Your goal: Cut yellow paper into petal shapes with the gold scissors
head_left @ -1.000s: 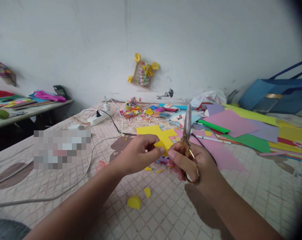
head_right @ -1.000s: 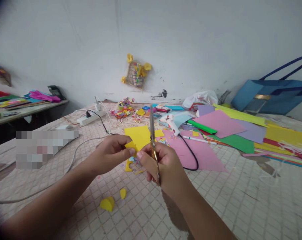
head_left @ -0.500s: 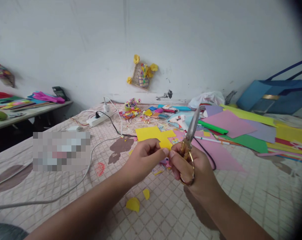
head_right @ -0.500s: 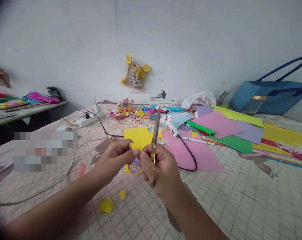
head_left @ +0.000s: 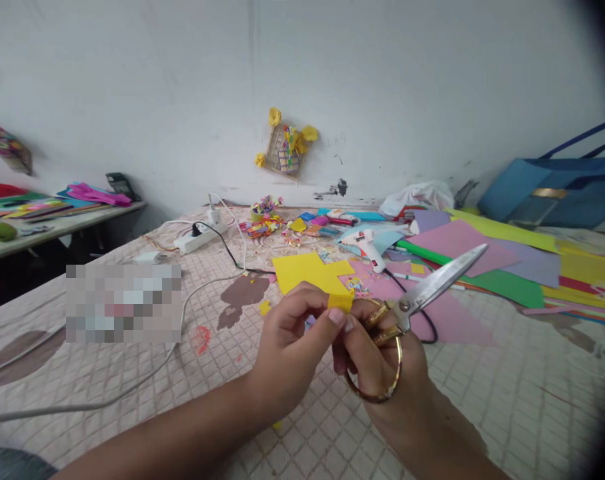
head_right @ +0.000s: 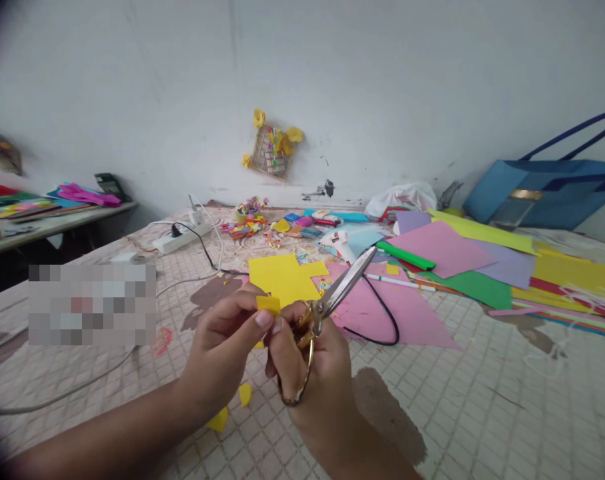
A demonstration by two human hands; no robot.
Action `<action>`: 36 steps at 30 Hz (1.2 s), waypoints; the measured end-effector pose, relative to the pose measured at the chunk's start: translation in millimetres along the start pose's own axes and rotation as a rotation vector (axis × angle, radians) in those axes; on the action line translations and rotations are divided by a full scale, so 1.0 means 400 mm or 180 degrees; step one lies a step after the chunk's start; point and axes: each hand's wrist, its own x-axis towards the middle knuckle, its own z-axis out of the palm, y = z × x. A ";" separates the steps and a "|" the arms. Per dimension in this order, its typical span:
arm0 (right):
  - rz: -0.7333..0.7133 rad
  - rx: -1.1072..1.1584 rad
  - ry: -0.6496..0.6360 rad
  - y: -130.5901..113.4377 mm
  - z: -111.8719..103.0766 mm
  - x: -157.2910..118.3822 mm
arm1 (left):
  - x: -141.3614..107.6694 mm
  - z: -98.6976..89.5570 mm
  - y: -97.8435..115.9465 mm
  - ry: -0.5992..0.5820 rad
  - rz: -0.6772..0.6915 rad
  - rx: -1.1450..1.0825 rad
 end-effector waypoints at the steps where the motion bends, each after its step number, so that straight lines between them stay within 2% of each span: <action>1: 0.0028 0.0012 0.0014 0.001 0.001 -0.001 | 0.000 -0.002 0.001 0.0041 0.0025 0.0145; 7: 0.0107 0.0071 0.0105 0.006 0.010 -0.002 | 0.008 -0.006 0.018 0.0085 -0.0117 0.0454; 10: 0.0140 0.0008 0.0107 0.006 0.006 0.002 | 0.020 -0.018 0.029 -0.0029 -0.0064 0.0830; 13: -0.0012 -0.0270 0.0143 0.003 -0.006 0.009 | 0.037 -0.036 0.041 -0.0203 0.0080 0.1235; 18: -0.0136 -0.0484 0.0176 -0.003 -0.031 0.017 | 0.068 -0.054 0.072 -0.1029 0.0073 0.2112; 22: 0.0034 -0.1063 -0.0140 -0.012 -0.046 0.028 | 0.083 -0.063 0.092 -0.1457 0.0278 0.2728; 28: 0.0200 -0.2093 -0.0759 -0.021 -0.075 0.054 | 0.095 -0.074 0.093 -0.1567 0.0369 0.3591; 31: 0.0341 -0.2242 -0.0988 -0.026 -0.083 0.058 | 0.096 -0.076 0.095 -0.1693 0.0400 0.3753; 36: 0.0295 -0.2246 -0.1154 -0.033 -0.085 0.054 | 0.095 -0.077 0.094 -0.1864 0.0281 0.3819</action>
